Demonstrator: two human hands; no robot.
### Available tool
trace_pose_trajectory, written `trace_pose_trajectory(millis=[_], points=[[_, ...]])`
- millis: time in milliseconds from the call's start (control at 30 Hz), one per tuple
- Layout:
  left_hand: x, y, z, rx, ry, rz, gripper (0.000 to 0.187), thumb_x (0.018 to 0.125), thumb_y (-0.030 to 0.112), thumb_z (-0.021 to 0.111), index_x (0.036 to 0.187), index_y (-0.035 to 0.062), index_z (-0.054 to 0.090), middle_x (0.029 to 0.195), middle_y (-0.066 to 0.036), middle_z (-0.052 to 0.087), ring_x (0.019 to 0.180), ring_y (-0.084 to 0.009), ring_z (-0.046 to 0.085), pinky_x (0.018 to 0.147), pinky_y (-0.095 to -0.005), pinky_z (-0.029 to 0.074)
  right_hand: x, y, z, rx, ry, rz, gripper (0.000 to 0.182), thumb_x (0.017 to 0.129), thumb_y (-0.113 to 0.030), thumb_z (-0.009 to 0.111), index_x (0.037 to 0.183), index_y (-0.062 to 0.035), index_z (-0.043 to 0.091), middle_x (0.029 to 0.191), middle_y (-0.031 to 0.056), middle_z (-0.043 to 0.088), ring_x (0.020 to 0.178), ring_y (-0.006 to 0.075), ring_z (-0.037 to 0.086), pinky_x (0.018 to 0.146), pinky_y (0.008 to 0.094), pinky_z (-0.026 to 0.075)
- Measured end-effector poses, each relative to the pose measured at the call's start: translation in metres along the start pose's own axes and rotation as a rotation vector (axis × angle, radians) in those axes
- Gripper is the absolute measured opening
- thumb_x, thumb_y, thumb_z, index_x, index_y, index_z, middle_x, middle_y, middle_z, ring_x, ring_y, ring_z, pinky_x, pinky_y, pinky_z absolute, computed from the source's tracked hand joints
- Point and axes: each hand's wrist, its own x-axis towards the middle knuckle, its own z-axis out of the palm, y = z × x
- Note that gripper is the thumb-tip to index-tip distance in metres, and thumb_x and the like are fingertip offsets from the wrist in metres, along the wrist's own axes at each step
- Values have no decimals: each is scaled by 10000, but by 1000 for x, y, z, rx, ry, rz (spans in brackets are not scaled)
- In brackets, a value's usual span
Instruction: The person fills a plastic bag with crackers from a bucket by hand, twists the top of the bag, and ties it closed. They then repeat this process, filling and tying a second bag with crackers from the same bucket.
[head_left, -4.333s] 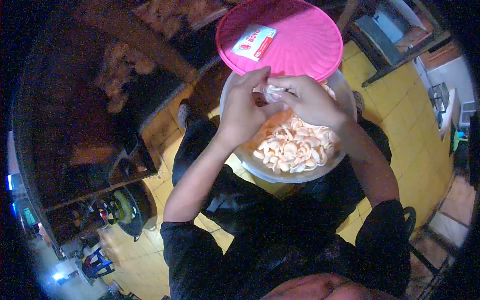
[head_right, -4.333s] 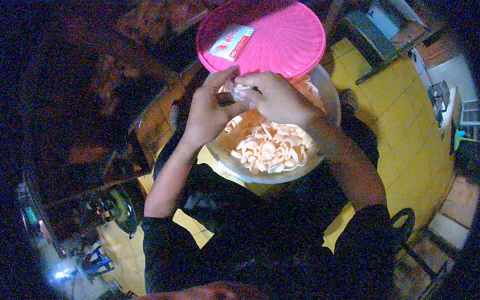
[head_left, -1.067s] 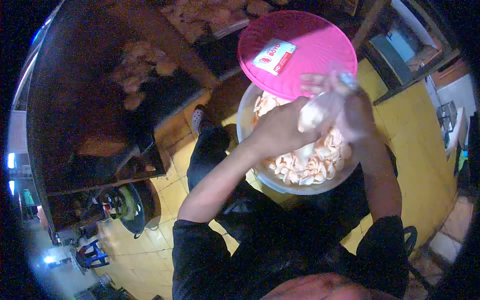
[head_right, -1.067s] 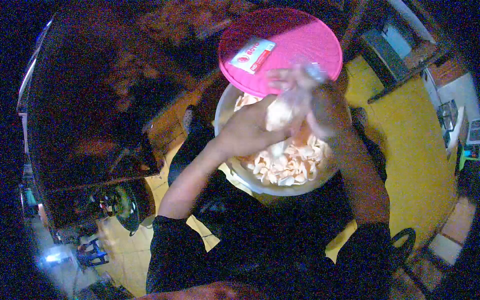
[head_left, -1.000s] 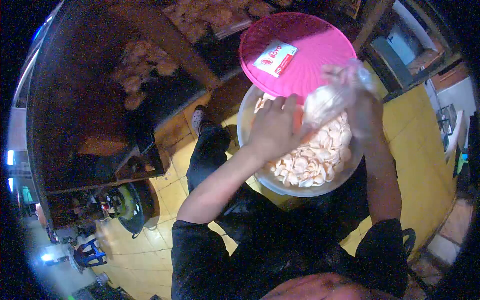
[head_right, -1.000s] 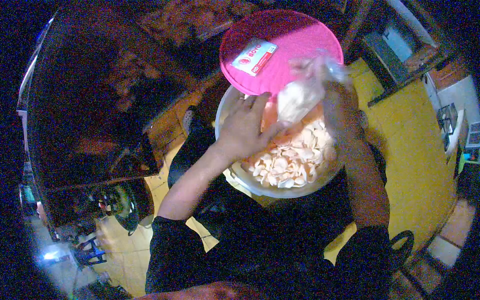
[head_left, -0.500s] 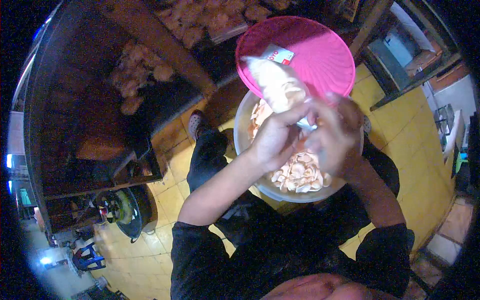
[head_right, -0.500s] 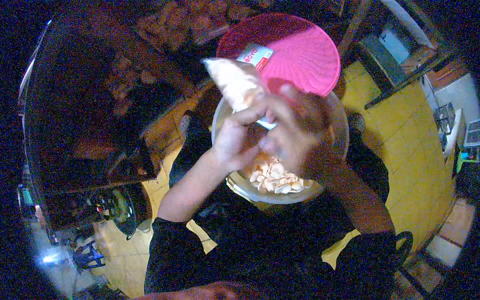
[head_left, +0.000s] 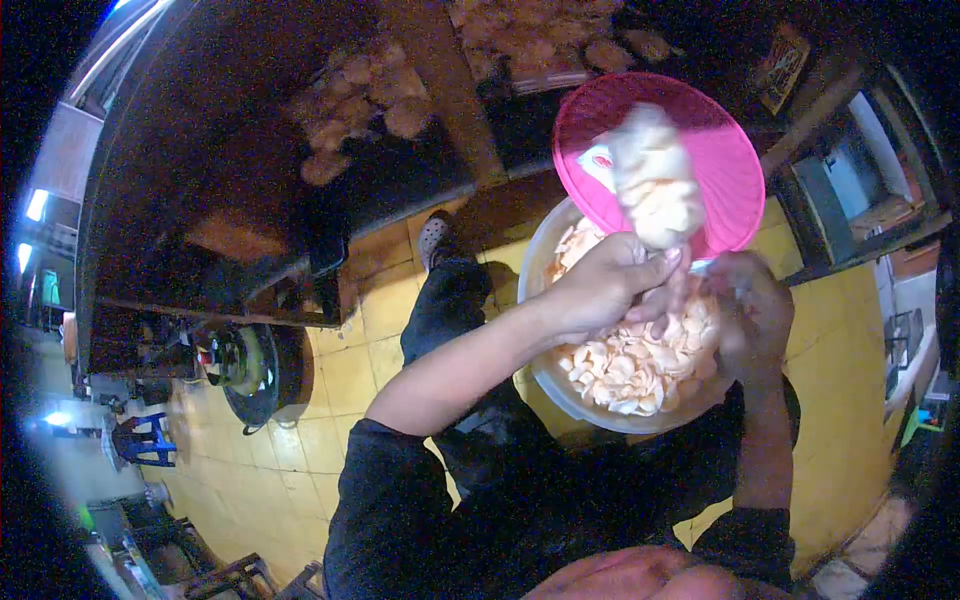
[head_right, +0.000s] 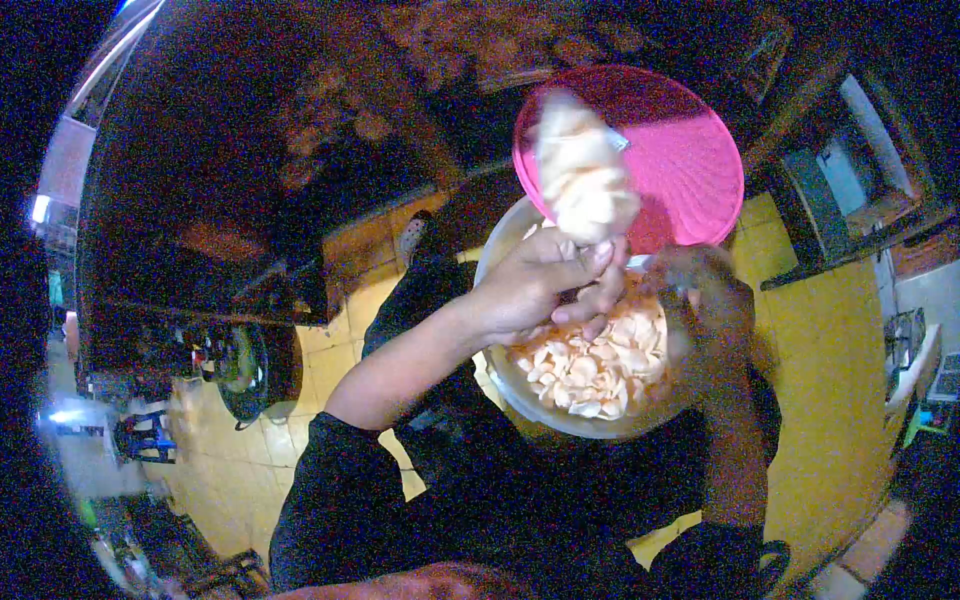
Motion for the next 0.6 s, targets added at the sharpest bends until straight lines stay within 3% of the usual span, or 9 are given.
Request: trace_pose_trajectory(millis=[33,100,133,233,300,333,433,467,600], points=[[1,-2,-2,135,40,-22,248,1039,292,438,1048,67,542,616,-1,480,436,-85,373,470,-248,393,0,3,-2,-1,-2,-2,169,862,-200,683,904,-55,606,864,33,599,827,167,578,762,299,453],[0,0,-5,311,117,-75,267,1040,287,433,1036,57,569,572,2,482,430,-78,393,452,-256,394,3,0,-6,-808,0,-594,105,777,-131,718,847,-85,655,951,55,645,955,290,618,887,480,456],[0,1,-11,470,43,-187,260,1028,283,455,1025,55,578,576,6,488,454,-70,417,464,-254,402,5,2,-4,-700,4,-713,159,708,-107,696,861,-101,652,1020,43,639,1033,285,590,910,499,445],[-3,0,-15,964,-35,-174,248,990,259,479,1033,38,584,619,-60,579,540,-163,569,538,-325,470,9,-4,8,-637,-114,-697,162,714,-95,685,869,-108,640,1036,42,624,1003,282,593,911,492,442],[-5,-4,-14,1407,-12,252,258,971,247,468,1047,26,576,695,-149,633,676,-318,650,651,-428,506,9,3,13,-619,-75,-723,170,735,-78,677,895,-111,631,1053,41,616,975,287,592,913,494,440],[-5,-4,-7,1455,72,65,239,940,213,465,1033,21,573,780,-239,634,789,-407,649,740,-515,492,10,4,12,-655,-103,-663,152,755,-78,669,898,-109,628,1057,48,620,967,283,597,912,497,441],[-7,7,5,1801,129,193,229,903,215,496,1008,27,575,766,-226,630,770,-380,652,732,-506,494,4,14,11,-652,-98,-528,116,795,-88,654,905,-109,623,1030,61,635,946,281,604,908,487,444],[-7,11,6,1857,126,410,195,871,198,537,968,36,583,745,-191,621,734,-373,643,683,-493,496,3,17,12,-601,-60,-460,97,816,-97,647,908,-111,619,1000,68,646,933,283,607,906,474,447],[4,9,-7,1734,183,770,161,861,196,589,914,44,605,722,-132,600,672,-329,626,620,-436,488,17,5,14,-409,-50,-274,82,858,-135,643,915,-86,608,899,84,653,870,296,622,867,439,472]])
